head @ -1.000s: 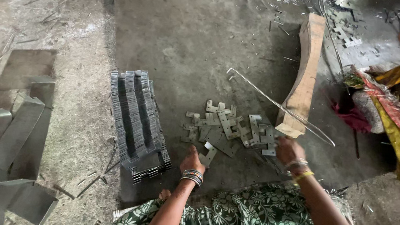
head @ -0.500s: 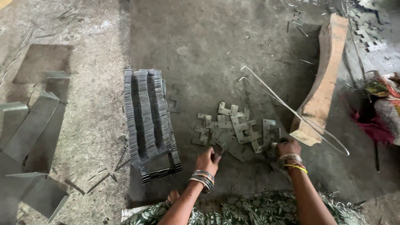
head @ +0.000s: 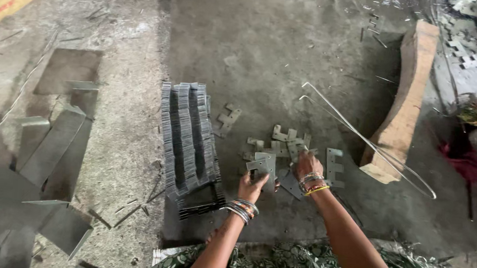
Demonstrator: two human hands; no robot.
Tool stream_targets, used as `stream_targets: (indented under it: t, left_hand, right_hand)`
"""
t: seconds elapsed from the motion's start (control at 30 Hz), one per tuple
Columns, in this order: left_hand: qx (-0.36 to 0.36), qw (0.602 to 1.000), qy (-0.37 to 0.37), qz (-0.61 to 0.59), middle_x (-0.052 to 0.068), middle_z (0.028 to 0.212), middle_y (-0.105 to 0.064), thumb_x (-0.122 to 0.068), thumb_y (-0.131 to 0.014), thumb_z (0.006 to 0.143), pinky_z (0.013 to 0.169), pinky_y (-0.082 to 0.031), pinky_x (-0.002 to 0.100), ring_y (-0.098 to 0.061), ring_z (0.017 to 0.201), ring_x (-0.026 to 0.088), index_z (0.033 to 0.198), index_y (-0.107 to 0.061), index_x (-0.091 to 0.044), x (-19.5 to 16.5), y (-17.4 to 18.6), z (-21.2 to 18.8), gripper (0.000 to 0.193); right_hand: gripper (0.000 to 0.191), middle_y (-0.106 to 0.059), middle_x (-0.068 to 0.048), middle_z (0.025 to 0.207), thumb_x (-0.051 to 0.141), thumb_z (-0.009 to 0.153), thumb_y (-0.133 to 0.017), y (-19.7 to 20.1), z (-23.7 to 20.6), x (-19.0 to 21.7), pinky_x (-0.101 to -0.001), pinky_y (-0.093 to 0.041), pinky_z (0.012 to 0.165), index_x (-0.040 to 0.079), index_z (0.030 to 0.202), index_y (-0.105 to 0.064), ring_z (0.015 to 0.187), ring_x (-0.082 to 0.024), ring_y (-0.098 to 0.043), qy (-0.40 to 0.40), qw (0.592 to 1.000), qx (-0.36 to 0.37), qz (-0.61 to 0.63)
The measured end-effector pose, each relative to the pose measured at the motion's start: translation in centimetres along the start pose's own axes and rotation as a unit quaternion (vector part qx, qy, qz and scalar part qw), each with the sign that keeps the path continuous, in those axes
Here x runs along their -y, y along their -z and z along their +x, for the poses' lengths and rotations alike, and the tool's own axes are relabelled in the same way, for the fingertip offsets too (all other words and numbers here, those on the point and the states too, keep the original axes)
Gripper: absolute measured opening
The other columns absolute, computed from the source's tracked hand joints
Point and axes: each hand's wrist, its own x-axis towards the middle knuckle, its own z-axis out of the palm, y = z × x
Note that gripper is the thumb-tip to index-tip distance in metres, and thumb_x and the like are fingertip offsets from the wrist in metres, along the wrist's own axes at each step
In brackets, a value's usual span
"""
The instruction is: The person sits on the floor and sorts small metal brackets, picking them up from a pile and stacking them neatly. The person uses both hands to handle the brackets and occasionally uses a cloth to wipe them.
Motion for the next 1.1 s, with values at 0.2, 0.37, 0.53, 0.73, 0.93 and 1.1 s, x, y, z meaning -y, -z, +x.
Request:
stream_targets:
  t: [0.2, 0.37, 0.53, 0.73, 0.93, 1.1]
  left_hand:
    - [-0.050, 0.995, -0.007, 0.090, 0.022, 0.137, -0.056, -0.026, -0.090, 0.084, 0.106, -0.042, 0.041, -0.054, 0.127, 0.030, 0.140, -0.045, 0.010, 0.8, 1.1, 1.0, 0.080]
    - [0.005, 1.000, 0.018, -0.010, 0.027, 0.131, -0.070, -0.042, -0.077, 0.079, 0.103, -0.050, 0.040, -0.067, 0.119, 0.034, 0.134, -0.059, 0.012, -0.6, 1.9, 0.3, 0.079]
    - [-0.025, 0.997, 0.015, 0.068, 0.020, 0.135, -0.061, -0.033, -0.087, 0.082, 0.108, -0.042, 0.039, -0.057, 0.127, 0.030, 0.139, -0.050, 0.011, -1.1, 2.2, -0.2, 0.081]
    - [0.039, 0.980, 0.072, -0.181, 0.022, 0.118, -0.070, -0.021, -0.082, 0.071, 0.095, -0.055, 0.048, -0.066, 0.110, 0.041, 0.125, -0.056, 0.004, 0.4, 2.0, -1.0, 0.065]
    - [-0.034, 0.999, 0.003, 0.019, 0.020, 0.127, -0.070, -0.028, -0.078, 0.084, 0.107, -0.049, 0.050, -0.066, 0.122, 0.039, 0.132, -0.056, 0.005, 0.0, 2.5, -0.1, 0.062]
    - [0.057, 0.865, 0.126, -0.483, 0.011, 0.155, -0.051, -0.053, -0.068, 0.085, 0.127, -0.030, 0.050, -0.045, 0.148, 0.029, 0.158, -0.029, -0.007, -0.1, 3.5, 0.7, 0.094]
  right_hand:
    - [0.019, -0.074, -0.025, 0.097, 0.018, 0.101, -0.056, -0.5, 0.2, 1.2, -0.0524, -0.060, 0.076, 0.006, 0.109, -0.068, 0.092, -0.043, -0.073, -0.043, 0.998, 0.016, 0.037]
    - [0.025, -0.074, -0.026, 0.094, 0.012, 0.077, -0.069, 1.4, -1.4, 0.4, -0.0496, -0.058, 0.072, 0.002, 0.100, -0.073, 0.086, -0.043, -0.072, -0.031, 0.961, 0.063, 0.266]
    - [0.035, -0.077, -0.022, 0.091, 0.026, 0.082, -0.072, 0.0, -4.5, 0.8, -0.0431, -0.062, 0.074, -0.002, 0.103, -0.069, 0.081, -0.034, -0.077, -0.033, 0.975, 0.117, 0.188]
    - [0.056, -0.063, -0.026, 0.107, 0.022, 0.075, -0.061, -4.3, -7.7, 1.9, -0.0421, -0.062, 0.061, -0.008, 0.122, -0.054, 0.089, -0.043, -0.073, 0.245, 0.958, -0.139, -0.054]
    - [0.040, -0.078, -0.020, 0.111, 0.029, 0.117, -0.032, -2.5, -5.7, 0.6, -0.0436, -0.062, 0.082, 0.005, 0.133, -0.060, 0.101, -0.035, -0.077, -0.039, 0.982, 0.182, -0.041]
    - [0.060, -0.058, -0.024, 0.134, 0.013, 0.074, -0.063, -1.3, -6.4, 0.0, -0.0528, -0.052, 0.102, -0.001, 0.131, -0.053, 0.124, -0.041, -0.059, 0.336, 0.930, -0.146, 0.034]
